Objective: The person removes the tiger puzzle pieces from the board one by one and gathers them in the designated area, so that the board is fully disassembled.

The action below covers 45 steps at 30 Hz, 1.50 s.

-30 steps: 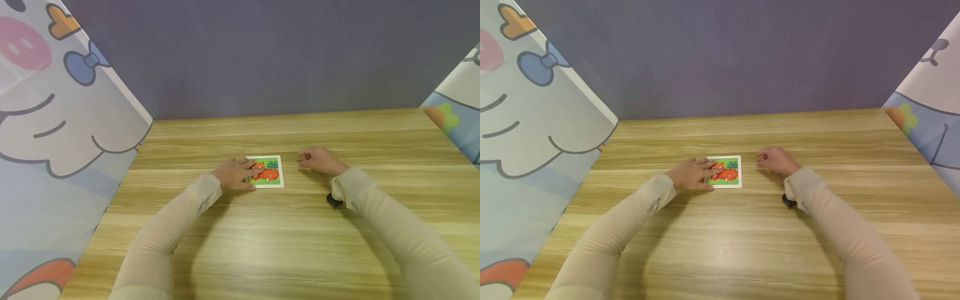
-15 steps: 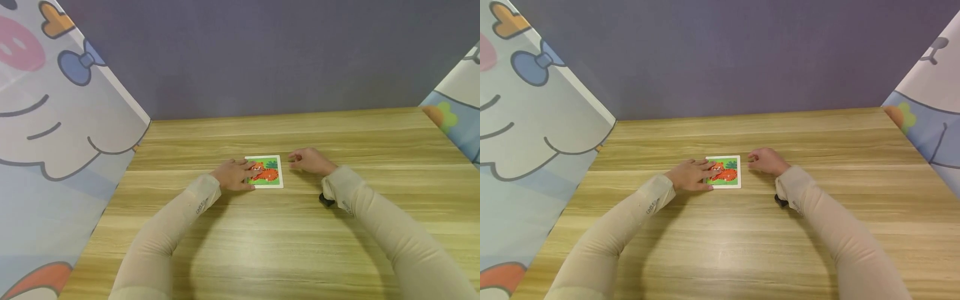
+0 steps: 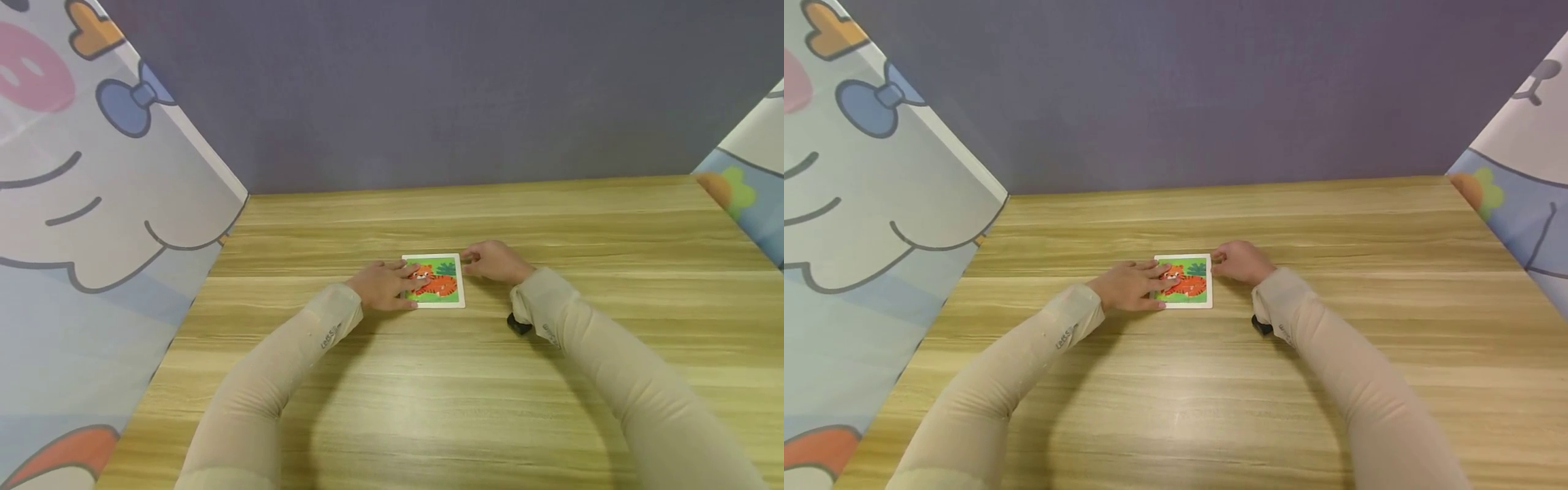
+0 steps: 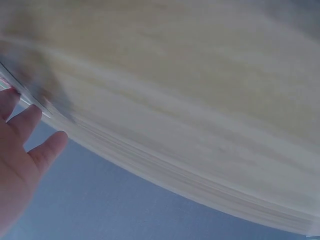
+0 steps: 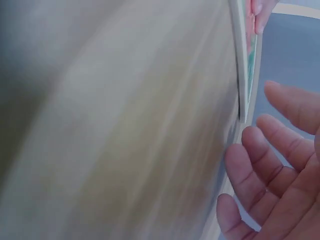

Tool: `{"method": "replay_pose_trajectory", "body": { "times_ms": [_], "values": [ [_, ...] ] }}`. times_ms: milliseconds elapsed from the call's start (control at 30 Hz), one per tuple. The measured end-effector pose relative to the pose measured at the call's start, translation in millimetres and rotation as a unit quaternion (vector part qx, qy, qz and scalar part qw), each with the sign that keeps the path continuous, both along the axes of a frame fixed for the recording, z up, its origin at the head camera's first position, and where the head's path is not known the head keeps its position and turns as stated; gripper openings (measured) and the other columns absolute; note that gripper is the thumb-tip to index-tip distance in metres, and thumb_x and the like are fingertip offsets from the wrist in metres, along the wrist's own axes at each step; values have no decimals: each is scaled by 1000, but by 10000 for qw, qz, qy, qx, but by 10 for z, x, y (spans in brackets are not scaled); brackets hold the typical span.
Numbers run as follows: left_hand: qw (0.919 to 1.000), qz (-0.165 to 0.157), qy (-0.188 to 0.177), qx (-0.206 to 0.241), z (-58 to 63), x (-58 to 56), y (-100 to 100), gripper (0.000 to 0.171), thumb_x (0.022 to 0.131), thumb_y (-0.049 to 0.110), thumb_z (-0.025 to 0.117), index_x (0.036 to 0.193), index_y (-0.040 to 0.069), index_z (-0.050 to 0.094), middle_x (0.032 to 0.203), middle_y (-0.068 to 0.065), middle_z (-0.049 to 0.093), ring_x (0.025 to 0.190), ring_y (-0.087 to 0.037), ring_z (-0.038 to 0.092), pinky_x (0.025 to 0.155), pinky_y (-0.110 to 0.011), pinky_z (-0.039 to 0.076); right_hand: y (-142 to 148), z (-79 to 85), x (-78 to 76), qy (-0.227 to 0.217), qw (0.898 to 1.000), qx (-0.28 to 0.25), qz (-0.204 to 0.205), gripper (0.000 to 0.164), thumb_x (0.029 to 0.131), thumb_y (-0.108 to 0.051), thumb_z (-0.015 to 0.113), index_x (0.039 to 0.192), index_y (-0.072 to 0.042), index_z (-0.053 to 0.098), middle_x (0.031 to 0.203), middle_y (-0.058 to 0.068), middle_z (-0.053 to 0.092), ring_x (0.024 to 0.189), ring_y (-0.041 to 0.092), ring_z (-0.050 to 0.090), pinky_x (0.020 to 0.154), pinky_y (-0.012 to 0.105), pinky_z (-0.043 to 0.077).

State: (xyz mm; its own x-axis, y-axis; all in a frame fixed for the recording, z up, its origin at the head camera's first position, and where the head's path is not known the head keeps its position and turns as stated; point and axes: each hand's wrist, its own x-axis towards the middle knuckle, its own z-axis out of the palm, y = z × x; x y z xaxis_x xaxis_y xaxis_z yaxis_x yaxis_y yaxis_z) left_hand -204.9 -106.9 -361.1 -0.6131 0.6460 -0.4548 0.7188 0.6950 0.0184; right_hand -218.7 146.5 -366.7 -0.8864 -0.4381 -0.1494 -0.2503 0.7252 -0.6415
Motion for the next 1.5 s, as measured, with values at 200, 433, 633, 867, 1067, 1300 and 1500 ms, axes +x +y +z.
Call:
{"method": "replay_pose_trajectory", "body": {
  "times_ms": [200,433,633,867,1067,1300,1500],
  "values": [
    [10000,47,-9,-48,26,8,29,63,98,58,37,153,33,19,159,0,9,145,-29,12,113,-54,20,-50,12,-34,-253,9996,81,-118,41,90,-16,65,124,7,60,112,20,66,85,22,59,84,41,48],
    [9999,133,-54,20,29,9,36,61,97,57,38,152,34,23,159,1,10,145,-27,14,113,-54,20,-93,18,-69,-536,9984,44,-179,43,89,-14,65,125,10,57,119,23,62,81,20,61,82,38,50],
    [9998,170,-76,-1,-4,-5,43,63,96,59,40,151,35,23,159,1,11,145,-26,14,112,-54,20,-148,8,-74,-667,9974,70,-249,43,88,-11,65,124,12,57,119,24,62,81,19,59,77,33,50],
    [9998,157,-66,-29,-2,-6,47,64,96,60,40,151,33,24,159,0,12,145,-27,15,112,-54,21,-222,-2,-100,-612,9971,371,-240,45,87,-11,66,125,11,57,128,24,57,112,34,57,97,45,45],
    [9998,162,19,-93,34,3,42,64,96,60,39,152,35,21,159,1,12,145,-27,15,112,-56,21,-282,-2,-134,-396,9967,691,-124,44,86,-10,68,123,12,58,127,25,57,117,38,54,100,47,42],
    [9996,168,65,-228,55,10,50,65,95,61,40,152,36,20,158,3,11,145,-26,15,111,-58,19,-288,12,-143,-547,9962,630,-259,42,86,-10,69,120,12,59,124,24,59,113,36,56,97,46,44],
    [9994,106,182,-290,33,6,48,66,94,62,39,152,37,19,158,3,12,144,-26,16,110,-57,22,-287,25,-131,-791,9953,368,-426,41,87,-10,68,120,13,58,120,24,61,99,30,59,91,42,47]
  ]
}}
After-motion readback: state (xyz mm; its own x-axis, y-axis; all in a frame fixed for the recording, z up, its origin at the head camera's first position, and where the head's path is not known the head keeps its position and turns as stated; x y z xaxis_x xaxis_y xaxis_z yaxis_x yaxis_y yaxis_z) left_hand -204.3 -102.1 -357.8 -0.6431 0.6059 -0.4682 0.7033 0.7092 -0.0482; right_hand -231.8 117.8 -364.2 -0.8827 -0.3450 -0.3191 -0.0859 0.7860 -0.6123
